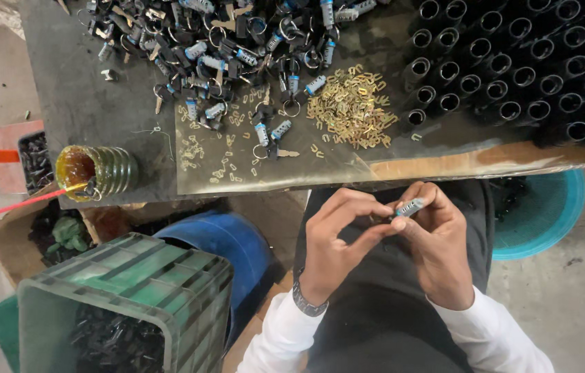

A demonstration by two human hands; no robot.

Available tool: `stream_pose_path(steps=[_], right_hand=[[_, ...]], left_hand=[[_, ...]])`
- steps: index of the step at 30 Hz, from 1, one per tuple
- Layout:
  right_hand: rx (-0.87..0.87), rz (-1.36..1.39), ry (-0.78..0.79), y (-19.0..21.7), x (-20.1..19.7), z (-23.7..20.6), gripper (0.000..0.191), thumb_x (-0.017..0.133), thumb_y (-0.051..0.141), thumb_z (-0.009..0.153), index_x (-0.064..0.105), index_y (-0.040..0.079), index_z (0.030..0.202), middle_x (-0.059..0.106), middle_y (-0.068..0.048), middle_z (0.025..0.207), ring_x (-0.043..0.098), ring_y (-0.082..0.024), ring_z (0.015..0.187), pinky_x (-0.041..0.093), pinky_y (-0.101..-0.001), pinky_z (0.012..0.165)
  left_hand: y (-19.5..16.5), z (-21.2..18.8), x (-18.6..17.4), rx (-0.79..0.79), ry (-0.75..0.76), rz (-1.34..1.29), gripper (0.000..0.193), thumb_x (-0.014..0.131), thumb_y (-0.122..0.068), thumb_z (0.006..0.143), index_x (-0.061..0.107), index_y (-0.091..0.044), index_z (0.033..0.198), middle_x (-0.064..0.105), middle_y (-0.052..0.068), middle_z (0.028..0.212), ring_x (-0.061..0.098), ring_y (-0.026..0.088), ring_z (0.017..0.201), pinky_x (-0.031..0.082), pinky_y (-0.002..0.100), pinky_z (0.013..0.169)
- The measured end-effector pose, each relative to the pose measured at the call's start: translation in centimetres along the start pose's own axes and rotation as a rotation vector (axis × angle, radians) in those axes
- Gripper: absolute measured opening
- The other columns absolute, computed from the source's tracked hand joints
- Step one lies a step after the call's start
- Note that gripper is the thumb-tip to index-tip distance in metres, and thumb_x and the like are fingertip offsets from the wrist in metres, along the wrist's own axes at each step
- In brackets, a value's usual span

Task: The person picks up a padlock cylinder body and small brass components from the workbench, inserts the components into the cylinder by hand, and sets the worked lock down among the pile of padlocks and keys before reaching for the next piece.

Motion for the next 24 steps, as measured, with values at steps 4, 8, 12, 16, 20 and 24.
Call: stream_pose_path(steps=[4, 8, 12, 16, 20, 24], right_hand=[[-0.074, -0.143, 0.029, 0.8, 0.6, -0.4, 0.026, 0.072, -0.01, 0.088, 0.057, 0.003, 0.105, 0.057, -0.005, 0.109, 0.06, -0.013, 0.104, 0.051, -0.0283, 0.093], [-0.023, -0.29, -0.018, 1.2, 0.6, -0.7, 0.027, 0.07, -0.009, 0.088, 0.059, -0.002, 0.111, 0.06, -0.006, 0.116, 0.064, -0.013, 0.104, 0.054, -0.0282, 0.092], [-0.008, -0.29, -0.001, 1.6, 1.0, -0.7, 0.028, 0.07, -0.006, 0.089, 0.061, -0.003, 0.115, 0.062, -0.009, 0.115, 0.066, -0.013, 0.1, 0.058, -0.0285, 0.087], [-0.027, -0.292, 0.02, 1.8, 1.3, -0.7, 0.023, 0.07, -0.006, 0.088, 0.063, -0.005, 0.11, 0.061, -0.009, 0.117, 0.066, -0.014, 0.096, 0.059, -0.0292, 0.082], [-0.074, -0.274, -0.001, 2.1, 1.1, -1.0, 0.021, 0.071, -0.006, 0.089, 0.063, -0.005, 0.108, 0.059, -0.01, 0.118, 0.064, -0.015, 0.094, 0.057, -0.0316, 0.08], [-0.29, -0.416, 0.004, 3.7, 1.2, -1.8, 0.022, 0.069, -0.003, 0.09, 0.059, -0.002, 0.11, 0.058, -0.012, 0.123, 0.059, -0.02, 0.115, 0.046, -0.0375, 0.106]], left_hand=[[2.1, -0.5, 0.0, -0.194, -0.043, -0.209, 0.015, 0.079, -0.004, 0.091, 0.072, 0.0, 0.103, 0.07, 0.003, 0.104, 0.069, 0.009, 0.09, 0.057, 0.025, 0.081], [4.5, -1.8, 0.8, -0.478, -0.045, -0.658, 0.016, 0.074, -0.006, 0.096, 0.07, 0.002, 0.109, 0.071, 0.003, 0.095, 0.067, 0.009, 0.085, 0.054, 0.026, 0.079], [5.1, -2.1, 1.2, -0.506, 0.005, -0.699, 0.018, 0.074, -0.009, 0.097, 0.068, 0.002, 0.11, 0.072, 0.004, 0.097, 0.065, 0.009, 0.087, 0.051, 0.025, 0.08], [5.2, -2.3, 1.8, -0.532, 0.043, -0.791, 0.018, 0.073, -0.012, 0.098, 0.069, 0.001, 0.11, 0.07, 0.004, 0.095, 0.065, 0.01, 0.087, 0.05, 0.025, 0.08], [4.3, -2.2, 2.4, -0.533, 0.063, -0.806, 0.018, 0.071, -0.014, 0.101, 0.068, -0.001, 0.113, 0.069, 0.003, 0.096, 0.064, 0.009, 0.088, 0.051, 0.025, 0.082], [1.3, -0.9, -0.4, -0.207, -0.099, -0.142, 0.012, 0.071, -0.009, 0.1, 0.068, -0.004, 0.11, 0.07, 0.003, 0.103, 0.067, 0.013, 0.096, 0.054, 0.027, 0.086]])
Point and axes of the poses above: each hand's wrist, its own z-axis towards the middle knuckle, its own x-axis out of the palm, y = z × x, the point moved 7 cm from there along z, towards the middle knuckle
